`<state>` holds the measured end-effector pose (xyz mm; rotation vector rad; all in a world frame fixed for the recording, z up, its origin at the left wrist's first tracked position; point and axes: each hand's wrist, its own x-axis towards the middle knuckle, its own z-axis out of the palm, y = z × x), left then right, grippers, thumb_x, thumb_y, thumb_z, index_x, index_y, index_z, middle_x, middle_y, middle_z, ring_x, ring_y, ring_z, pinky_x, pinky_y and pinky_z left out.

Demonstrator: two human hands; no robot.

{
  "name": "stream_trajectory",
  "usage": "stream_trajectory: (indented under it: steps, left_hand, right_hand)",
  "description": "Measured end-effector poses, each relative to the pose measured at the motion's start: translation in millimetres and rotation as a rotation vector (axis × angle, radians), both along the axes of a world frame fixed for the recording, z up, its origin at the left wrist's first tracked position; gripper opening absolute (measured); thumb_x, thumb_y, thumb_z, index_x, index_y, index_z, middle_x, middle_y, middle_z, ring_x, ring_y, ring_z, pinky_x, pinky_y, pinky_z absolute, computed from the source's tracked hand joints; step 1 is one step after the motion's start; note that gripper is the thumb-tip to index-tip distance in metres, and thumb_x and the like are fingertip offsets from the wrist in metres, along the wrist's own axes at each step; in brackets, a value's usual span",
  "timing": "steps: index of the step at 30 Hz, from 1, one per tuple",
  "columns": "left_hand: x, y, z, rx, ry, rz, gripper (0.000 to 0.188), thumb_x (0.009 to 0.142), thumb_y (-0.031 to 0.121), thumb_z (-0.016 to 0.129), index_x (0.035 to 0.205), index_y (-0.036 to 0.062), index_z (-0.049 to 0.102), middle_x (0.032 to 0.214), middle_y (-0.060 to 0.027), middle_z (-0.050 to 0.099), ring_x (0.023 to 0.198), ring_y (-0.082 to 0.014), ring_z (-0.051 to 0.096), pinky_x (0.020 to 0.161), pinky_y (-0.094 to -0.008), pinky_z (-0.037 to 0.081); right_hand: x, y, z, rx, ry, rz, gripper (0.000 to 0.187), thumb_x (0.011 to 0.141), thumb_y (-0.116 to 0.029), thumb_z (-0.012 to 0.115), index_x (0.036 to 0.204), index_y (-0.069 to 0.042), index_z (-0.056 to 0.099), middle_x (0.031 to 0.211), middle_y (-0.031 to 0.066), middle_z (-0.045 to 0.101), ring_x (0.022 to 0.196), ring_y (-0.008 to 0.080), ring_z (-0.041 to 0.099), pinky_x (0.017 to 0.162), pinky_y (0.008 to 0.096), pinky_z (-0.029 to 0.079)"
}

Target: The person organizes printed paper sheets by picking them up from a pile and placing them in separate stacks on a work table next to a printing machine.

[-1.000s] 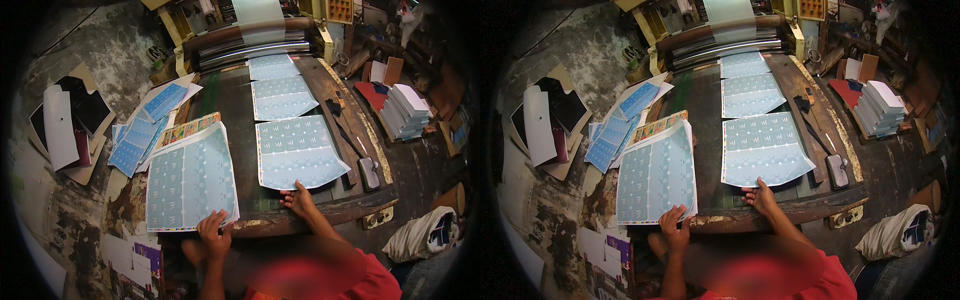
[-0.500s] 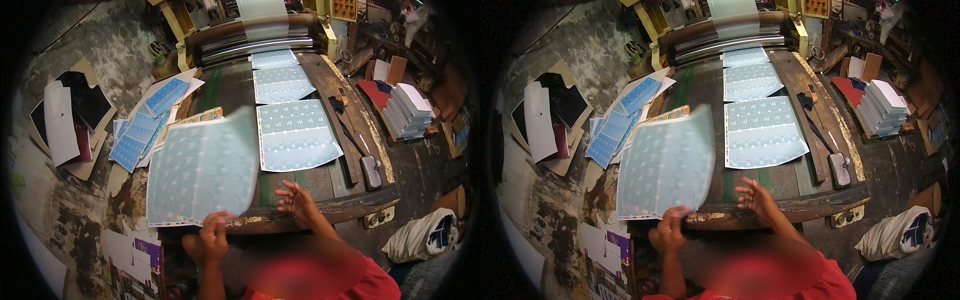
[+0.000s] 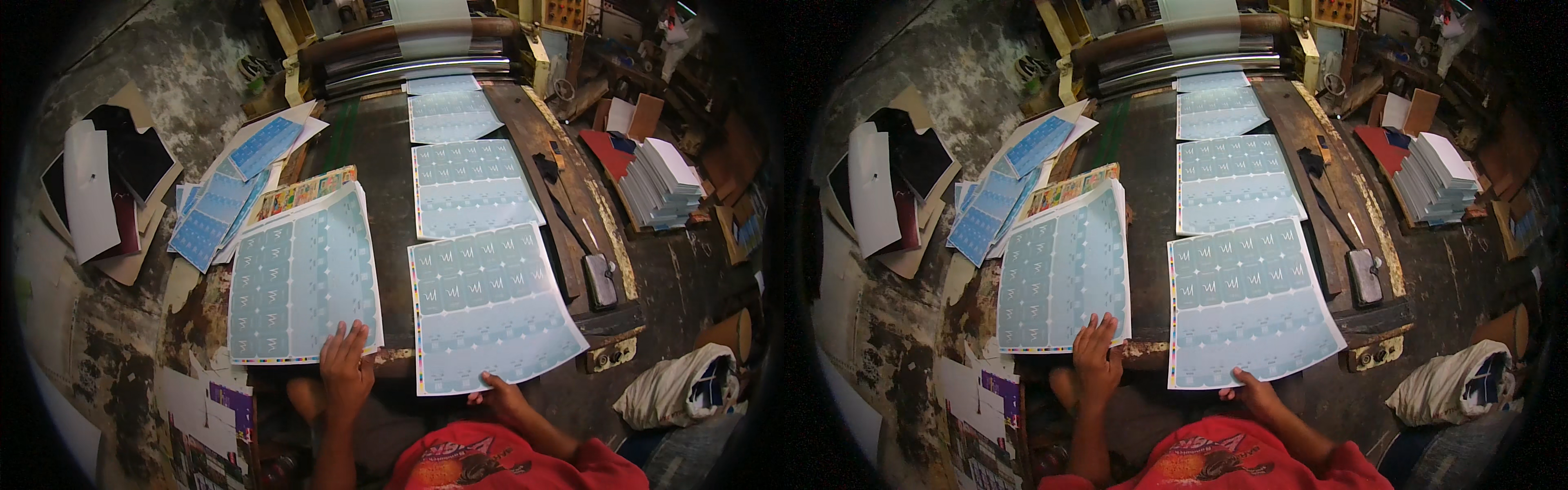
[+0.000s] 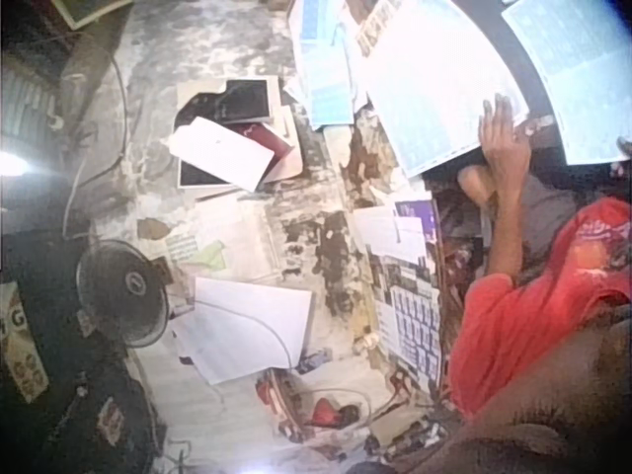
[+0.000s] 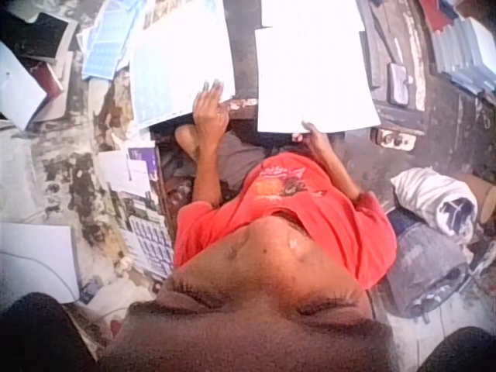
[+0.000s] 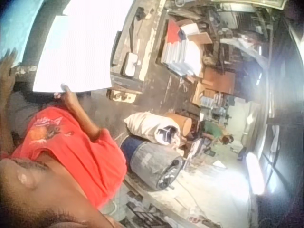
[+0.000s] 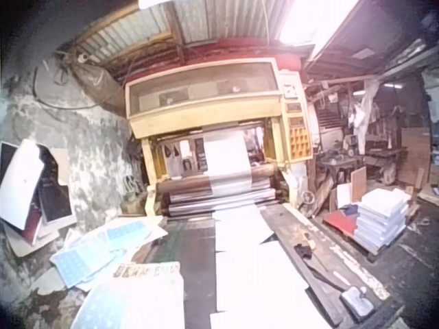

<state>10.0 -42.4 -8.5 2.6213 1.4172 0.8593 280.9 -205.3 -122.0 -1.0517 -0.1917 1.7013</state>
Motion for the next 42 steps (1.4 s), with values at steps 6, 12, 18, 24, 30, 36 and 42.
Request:
stream_trajectory:
  steps: [6, 12, 18, 24, 30, 36, 42]
  left_hand:
    - [6, -3, 7, -0.037, -0.164, 0.010, 0.033, 0.086, 0.020, 0.068, 0.117, 0.0075, 0.067, 0.122, -0.0099, 0.066, 0.122, -0.0336, 0.056, 0.101, -0.0451, 0.037]
    - [12, -3, 12, -0.087, -0.331, 0.084, 0.021, 0.093, 0.018, 0.060, 0.106, 0.0058, 0.071, 0.110, -0.0100, 0.070, 0.113, -0.0327, 0.061, 0.097, -0.0429, 0.039]
    - [20, 1, 1, -0.141, -0.466, 0.249, 0.026, 0.098, 0.020, 0.053, 0.104, 0.0014, 0.070, 0.105, -0.0127, 0.071, 0.107, -0.0311, 0.063, 0.096, -0.0419, 0.041]
    - [17, 11, 37, -0.361, -1.505, 0.446, 0.041, 0.101, 0.027, 0.048, 0.105, -0.0113, 0.064, 0.104, -0.0174, 0.067, 0.097, -0.0246, 0.062, 0.092, -0.0361, 0.046]
    - [19, -22, 35, -0.374, -0.516, -0.114, 0.031, 0.099, 0.025, 0.049, 0.088, 0.0052, 0.070, 0.095, -0.0108, 0.072, 0.103, -0.0277, 0.065, 0.105, -0.0465, 0.035]
    - [26, -32, 41, -0.364, -0.066, -0.465, 0.038, 0.092, 0.042, 0.059, 0.106, 0.0073, 0.069, 0.125, -0.0100, 0.062, 0.133, -0.0325, 0.044, 0.113, -0.0577, 0.021]
    - [8, 18, 45, -0.198, 0.115, -0.115, 0.109, 0.068, 0.070, 0.069, 0.145, -0.0003, 0.036, 0.153, -0.0209, 0.031, 0.142, -0.0439, 0.024, 0.114, -0.0580, 0.019]
  right_hand:
    - [-2, 0, 2, -0.025, 0.090, -0.052, 0.048, 0.100, -0.038, 0.048, 0.123, 0.004, 0.046, 0.093, 0.0221, 0.067, 0.076, 0.0253, 0.066, 0.081, 0.0413, 0.054]
    - [17, 45, -1, -0.034, 0.144, -0.092, 0.065, 0.098, -0.053, 0.043, 0.122, 0.008, 0.047, 0.093, 0.0233, 0.066, 0.075, 0.0276, 0.064, 0.088, 0.0487, 0.051]
    - [22, 89, -7, 0.099, 0.134, -0.192, 0.061, 0.099, -0.051, 0.042, 0.118, 0.007, 0.048, 0.091, 0.0205, 0.064, 0.078, 0.0253, 0.062, 0.088, 0.0489, 0.051]
    - [15, 118, -29, 0.124, 0.048, -0.363, 0.045, 0.101, -0.042, 0.044, 0.124, -0.003, 0.044, 0.104, 0.0172, 0.063, 0.083, 0.0226, 0.060, 0.085, 0.0484, 0.052]
    - [0, 93, 31, 0.217, 0.134, -0.187, 0.059, 0.095, -0.049, 0.051, 0.136, -0.009, 0.036, 0.123, 0.0138, 0.057, 0.098, 0.0232, 0.059, 0.089, 0.0474, 0.051]
    - [18, 62, 52, 0.219, -0.013, -0.097, 0.055, 0.084, -0.018, 0.069, 0.128, 0.001, 0.043, 0.107, 0.0135, 0.059, 0.085, 0.0241, 0.065, 0.068, 0.0368, 0.056]
    - [27, 18, -12, 0.064, 0.004, -0.112, 0.040, 0.091, -0.026, 0.063, 0.116, 0.003, 0.051, 0.088, 0.0139, 0.063, 0.073, 0.0237, 0.063, 0.063, 0.0339, 0.050]
